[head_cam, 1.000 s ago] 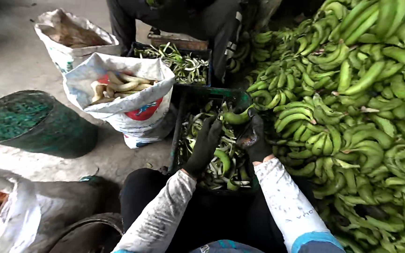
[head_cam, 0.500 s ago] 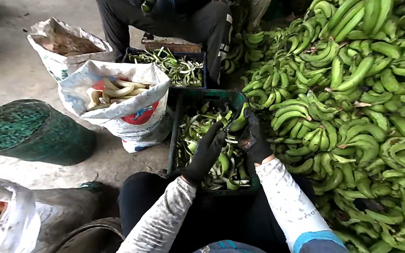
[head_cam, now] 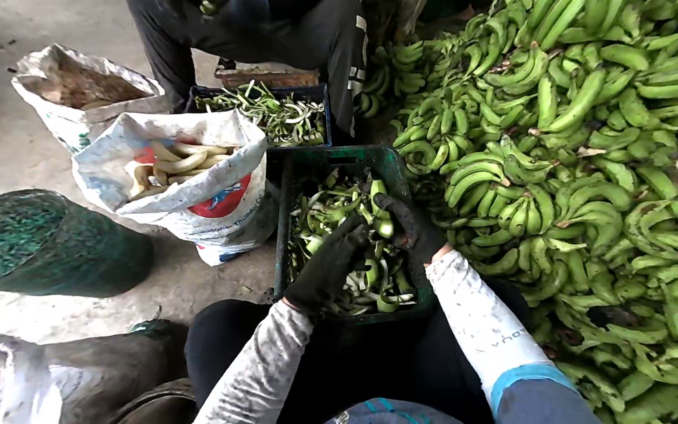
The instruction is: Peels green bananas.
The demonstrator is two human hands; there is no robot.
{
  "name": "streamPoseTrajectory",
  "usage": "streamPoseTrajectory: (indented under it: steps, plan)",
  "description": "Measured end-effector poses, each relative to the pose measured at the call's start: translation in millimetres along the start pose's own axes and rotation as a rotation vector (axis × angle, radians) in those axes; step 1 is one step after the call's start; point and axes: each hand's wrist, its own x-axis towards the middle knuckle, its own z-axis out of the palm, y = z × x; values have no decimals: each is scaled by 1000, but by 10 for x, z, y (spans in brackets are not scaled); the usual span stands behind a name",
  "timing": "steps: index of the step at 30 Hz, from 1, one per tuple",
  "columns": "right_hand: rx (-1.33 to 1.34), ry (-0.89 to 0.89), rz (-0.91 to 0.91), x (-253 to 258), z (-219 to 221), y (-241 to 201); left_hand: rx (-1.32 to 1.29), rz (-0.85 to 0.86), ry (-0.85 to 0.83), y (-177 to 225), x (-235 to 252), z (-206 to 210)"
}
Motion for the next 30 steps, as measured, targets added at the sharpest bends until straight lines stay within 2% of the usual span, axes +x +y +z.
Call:
streamPoseTrajectory:
  steps: [2,4,7,9,10,11,14,15,17,20,23,27,30]
  plan:
    - [-25,-181,46,-35,-86,-64,41,-1,92,5,-8,-115]
    - [-100,-276,84,-76,-222,-135,60,90,207,52,-74,-280]
    - [-231,-163,75,-2,-520,-100,-81,396,259,349,-194,-553]
    - [-102,-32,53,99,-622,-48,-144,542,229,547,-207,-556]
    - [-8,31,36,116,-602,-44,-136,526,232,565,-198,-516]
    - [69,101,13,102,-529,-54,-80,435,254,508,-174,-492]
    - [144,241,-40,-63,-271,-94,426,-107,383,143,7,-474]
    - [145,265,-76,-70,-229,-123,512,-208,381,52,99,-441]
    - [169,293,-209,-40,-152,-153,563,-162,348,-58,161,-351]
    - [196,315,-320,-21,-83,-153,567,102,216,-105,51,-71]
    - [201,310,-419,33,-7,-195,531,265,141,-154,-63,202]
    - [382,299,-553,242,10,-285,435,311,80,-253,-79,294]
    - [369,315,-578,211,38,-304,458,299,82,-256,-89,295]
